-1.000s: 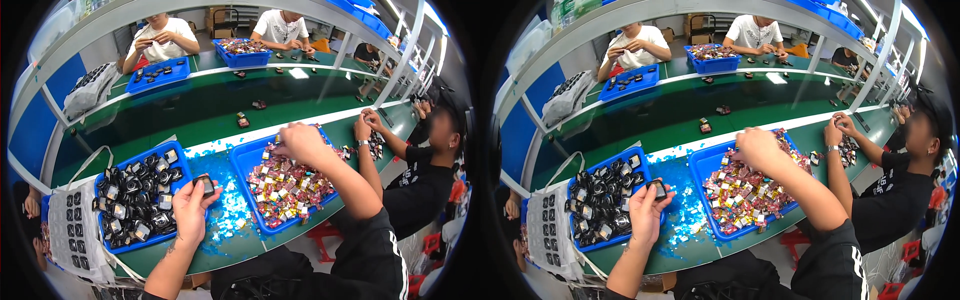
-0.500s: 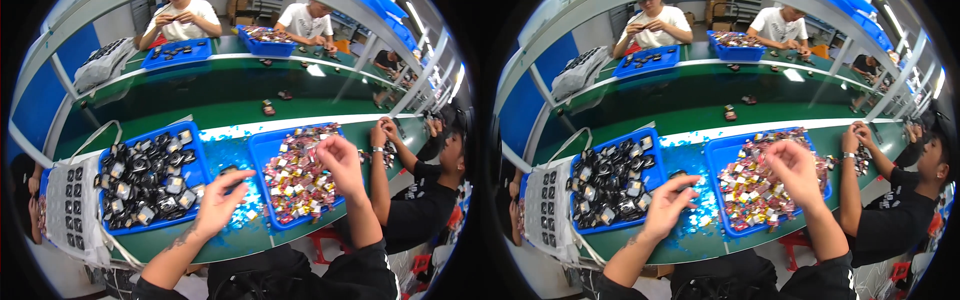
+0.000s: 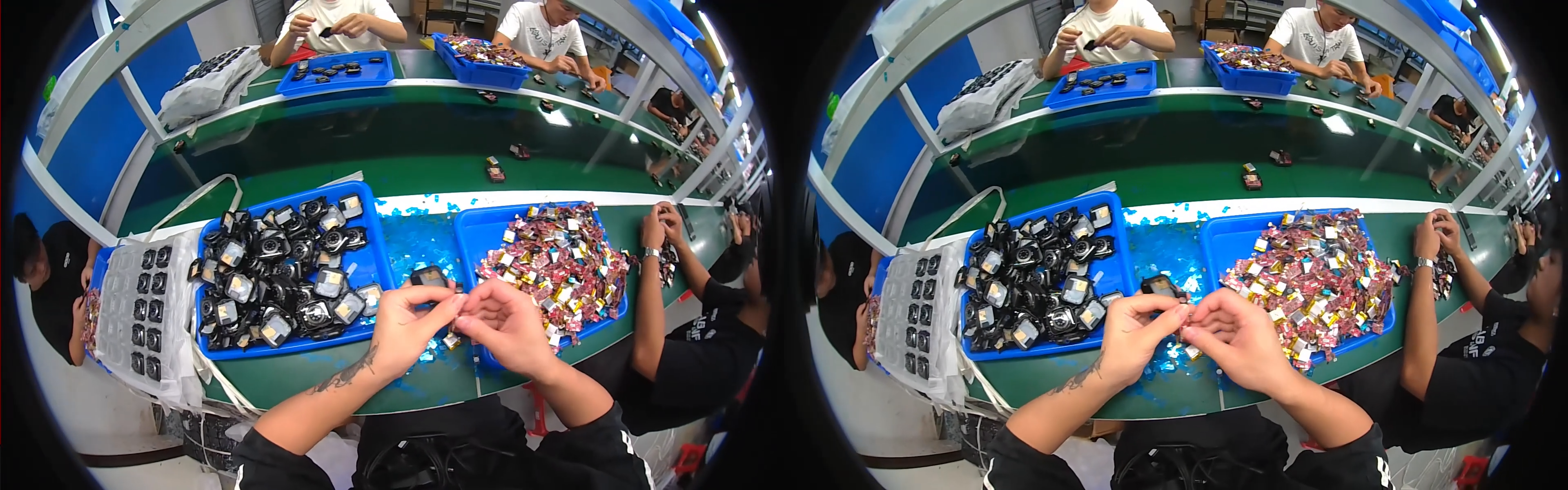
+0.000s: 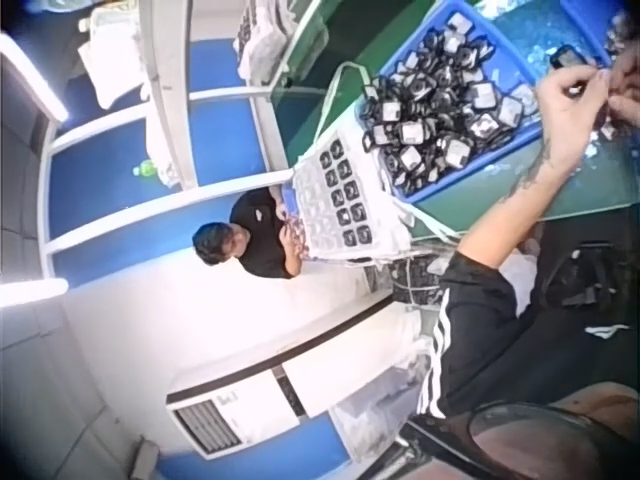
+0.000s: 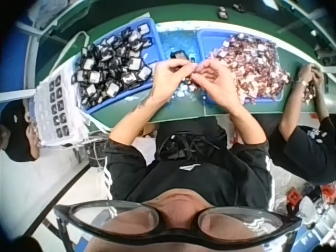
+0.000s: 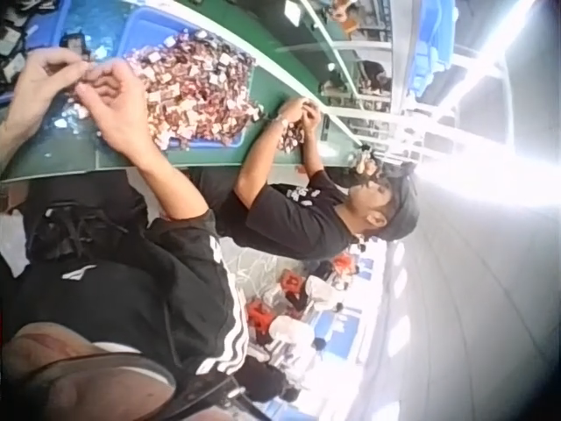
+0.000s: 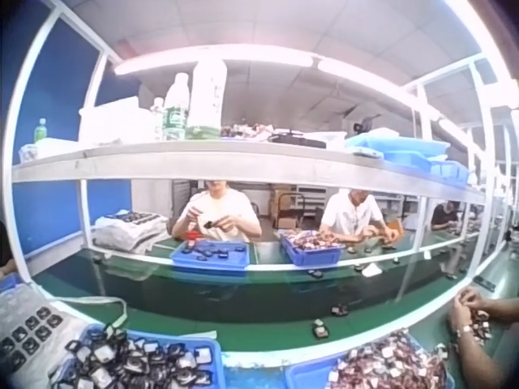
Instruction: The recorder is assembling small electronic components at a factory workstation.
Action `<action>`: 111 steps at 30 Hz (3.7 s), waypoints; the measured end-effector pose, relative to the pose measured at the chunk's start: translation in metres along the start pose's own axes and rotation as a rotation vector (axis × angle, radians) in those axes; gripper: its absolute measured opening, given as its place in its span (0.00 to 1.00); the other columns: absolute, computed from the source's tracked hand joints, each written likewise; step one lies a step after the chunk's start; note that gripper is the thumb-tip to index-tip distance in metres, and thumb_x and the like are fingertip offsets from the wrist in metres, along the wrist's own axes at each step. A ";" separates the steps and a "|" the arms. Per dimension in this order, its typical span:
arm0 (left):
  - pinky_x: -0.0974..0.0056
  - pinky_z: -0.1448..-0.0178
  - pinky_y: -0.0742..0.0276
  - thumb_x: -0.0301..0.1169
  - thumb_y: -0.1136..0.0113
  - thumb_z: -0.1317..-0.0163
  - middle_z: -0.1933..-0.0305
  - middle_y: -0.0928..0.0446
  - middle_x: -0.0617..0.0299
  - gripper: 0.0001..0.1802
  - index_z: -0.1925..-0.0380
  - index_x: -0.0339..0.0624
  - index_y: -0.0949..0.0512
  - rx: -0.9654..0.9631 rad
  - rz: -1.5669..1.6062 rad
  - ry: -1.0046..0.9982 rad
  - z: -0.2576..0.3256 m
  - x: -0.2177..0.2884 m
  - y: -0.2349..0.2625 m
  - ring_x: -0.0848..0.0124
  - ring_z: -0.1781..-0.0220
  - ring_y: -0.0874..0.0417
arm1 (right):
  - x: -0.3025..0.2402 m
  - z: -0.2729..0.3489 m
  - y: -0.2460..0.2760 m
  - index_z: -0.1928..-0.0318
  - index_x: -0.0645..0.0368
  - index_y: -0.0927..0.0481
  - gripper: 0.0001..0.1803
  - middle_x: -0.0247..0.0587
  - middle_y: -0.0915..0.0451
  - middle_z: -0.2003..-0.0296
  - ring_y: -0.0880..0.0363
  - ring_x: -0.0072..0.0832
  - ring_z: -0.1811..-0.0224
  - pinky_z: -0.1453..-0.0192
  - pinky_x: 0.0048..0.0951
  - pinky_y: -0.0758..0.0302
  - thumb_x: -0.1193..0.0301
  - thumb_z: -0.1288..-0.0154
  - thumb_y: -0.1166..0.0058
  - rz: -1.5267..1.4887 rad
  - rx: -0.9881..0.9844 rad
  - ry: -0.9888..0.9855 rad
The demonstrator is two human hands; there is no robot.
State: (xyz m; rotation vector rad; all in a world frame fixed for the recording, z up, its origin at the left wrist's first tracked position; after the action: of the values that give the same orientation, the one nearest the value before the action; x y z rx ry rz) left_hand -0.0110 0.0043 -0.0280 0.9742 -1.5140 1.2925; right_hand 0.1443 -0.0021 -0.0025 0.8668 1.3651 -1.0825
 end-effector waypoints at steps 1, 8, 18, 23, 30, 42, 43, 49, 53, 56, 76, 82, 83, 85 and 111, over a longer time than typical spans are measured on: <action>0.71 0.57 0.25 0.24 0.36 0.38 0.67 0.16 0.60 0.06 0.65 0.31 0.16 -0.008 0.008 -0.002 0.001 0.002 -0.001 0.76 0.67 0.19 | -0.006 -0.003 0.001 0.58 0.66 0.24 0.07 0.40 0.19 0.62 0.18 0.21 0.60 0.57 0.23 0.19 0.77 0.34 0.42 0.155 -0.009 0.086; 0.62 0.61 0.23 0.27 0.29 0.50 0.62 0.24 0.56 0.07 0.69 0.42 0.15 -0.002 -0.560 -0.369 -0.002 0.021 0.004 0.64 0.63 0.19 | -0.031 -0.035 0.008 0.61 0.66 0.22 0.06 0.32 0.21 0.67 0.22 0.17 0.65 0.61 0.21 0.23 0.75 0.33 0.43 0.313 -0.183 0.070; 0.59 0.57 0.23 0.27 0.30 0.50 0.61 0.24 0.57 0.08 0.69 0.41 0.16 -0.122 -0.852 -0.671 -0.001 0.034 0.000 0.61 0.60 0.20 | -0.012 -0.046 0.016 0.63 0.63 0.22 0.10 0.35 0.20 0.72 0.21 0.23 0.72 0.65 0.25 0.24 0.68 0.29 0.47 0.313 -0.263 -0.228; 0.65 0.53 0.25 0.24 0.31 0.45 0.61 0.19 0.57 0.06 0.67 0.35 0.15 0.024 -0.520 -0.315 -0.003 0.027 0.007 0.69 0.59 0.20 | -0.030 -0.034 0.001 0.53 0.61 0.22 0.12 0.50 0.20 0.60 0.19 0.46 0.65 0.60 0.39 0.23 0.75 0.36 0.45 0.951 -0.131 0.345; 0.69 0.58 0.25 0.27 0.35 0.39 0.62 0.20 0.58 0.07 0.63 0.35 0.16 0.023 -0.367 -0.194 -0.004 0.017 0.009 0.74 0.64 0.21 | -0.040 -0.029 -0.005 0.61 0.64 0.17 0.06 0.42 0.18 0.68 0.18 0.27 0.68 0.66 0.26 0.22 0.78 0.39 0.41 0.652 -0.007 0.406; 0.70 0.51 0.28 0.25 0.57 0.29 0.37 0.30 0.52 0.30 0.27 0.42 0.49 -0.052 -0.020 -0.093 -0.002 0.018 0.005 0.77 0.51 0.26 | -0.028 -0.020 -0.011 0.59 0.68 0.20 0.06 0.46 0.17 0.66 0.16 0.26 0.68 0.67 0.25 0.17 0.80 0.37 0.43 0.457 0.126 0.378; 0.70 0.49 0.28 0.25 0.57 0.29 0.37 0.30 0.52 0.31 0.27 0.42 0.50 -0.090 -0.071 -0.047 -0.002 0.017 0.002 0.76 0.47 0.26 | -0.029 -0.022 -0.012 0.59 0.68 0.20 0.06 0.46 0.17 0.66 0.16 0.26 0.68 0.67 0.25 0.17 0.80 0.37 0.43 0.460 0.126 0.378; 0.62 0.30 0.38 0.16 0.58 0.32 0.34 0.33 0.52 0.29 0.31 0.36 0.46 -0.096 0.058 -0.105 -0.001 0.020 -0.001 0.67 0.33 0.31 | -0.041 -0.022 -0.027 0.61 0.64 0.21 0.06 0.43 0.18 0.71 0.17 0.27 0.73 0.71 0.25 0.23 0.80 0.39 0.40 0.626 0.167 0.468; 0.62 0.30 0.36 0.16 0.58 0.31 0.30 0.37 0.49 0.26 0.33 0.35 0.42 -0.180 0.018 -0.128 -0.002 0.023 0.000 0.66 0.31 0.32 | -0.041 -0.023 -0.025 0.64 0.63 0.22 0.05 0.43 0.20 0.74 0.23 0.31 0.80 0.76 0.30 0.28 0.81 0.41 0.40 0.706 0.112 0.562; 0.61 0.30 0.35 0.16 0.57 0.31 0.30 0.37 0.49 0.26 0.34 0.34 0.42 -0.196 -0.012 -0.148 -0.002 0.023 -0.003 0.65 0.30 0.33 | -0.041 -0.025 -0.023 0.64 0.63 0.22 0.04 0.44 0.20 0.74 0.22 0.32 0.79 0.75 0.30 0.27 0.81 0.40 0.41 0.696 0.122 0.540; 0.60 0.27 0.39 0.17 0.56 0.31 0.31 0.36 0.45 0.26 0.34 0.28 0.43 -0.170 -0.015 -0.170 0.001 0.019 -0.007 0.62 0.30 0.33 | -0.051 -0.021 -0.023 0.70 0.60 0.24 0.06 0.40 0.22 0.76 0.24 0.36 0.75 0.70 0.33 0.27 0.78 0.45 0.38 0.909 0.154 0.635; 0.62 0.30 0.35 0.15 0.59 0.31 0.32 0.35 0.48 0.26 0.33 0.31 0.43 -0.214 -0.093 -0.167 0.003 0.024 -0.007 0.64 0.31 0.32 | -0.061 -0.015 -0.026 0.74 0.58 0.24 0.08 0.39 0.24 0.74 0.27 0.35 0.74 0.69 0.35 0.29 0.77 0.50 0.36 1.103 0.218 0.802; 0.62 0.30 0.35 0.15 0.59 0.31 0.32 0.35 0.48 0.26 0.33 0.31 0.43 -0.213 -0.094 -0.166 0.003 0.024 -0.007 0.64 0.31 0.32 | -0.059 -0.017 -0.026 0.73 0.58 0.24 0.08 0.39 0.24 0.73 0.27 0.36 0.74 0.69 0.34 0.28 0.77 0.50 0.36 1.103 0.223 0.793; 0.62 0.30 0.34 0.15 0.58 0.31 0.33 0.34 0.48 0.26 0.33 0.31 0.43 -0.198 -0.080 -0.160 0.001 0.021 -0.005 0.64 0.31 0.31 | -0.054 -0.019 -0.026 0.73 0.59 0.24 0.08 0.39 0.24 0.72 0.26 0.36 0.74 0.69 0.33 0.28 0.77 0.50 0.35 1.101 0.228 0.787; 0.70 0.54 0.18 0.20 0.38 0.40 0.58 0.19 0.56 0.07 0.61 0.29 0.18 -0.183 -0.136 -0.021 -0.002 0.020 0.004 0.73 0.58 0.16 | -0.015 -0.004 0.003 0.57 0.62 0.26 0.07 0.34 0.26 0.57 0.26 0.16 0.58 0.60 0.17 0.24 0.77 0.34 0.44 -0.020 -0.002 0.129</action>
State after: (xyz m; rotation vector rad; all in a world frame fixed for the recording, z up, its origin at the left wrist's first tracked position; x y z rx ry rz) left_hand -0.0206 0.0062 -0.0099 0.9565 -1.5259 1.0317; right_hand 0.1472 0.0035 0.0119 0.9365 1.4842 -1.0555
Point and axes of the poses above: each hand's wrist, its own z-axis away from the middle knuckle, its own y-axis out of the back of the hand, x = y × z, the point moved 4 cm from there along -z, towards the middle knuckle
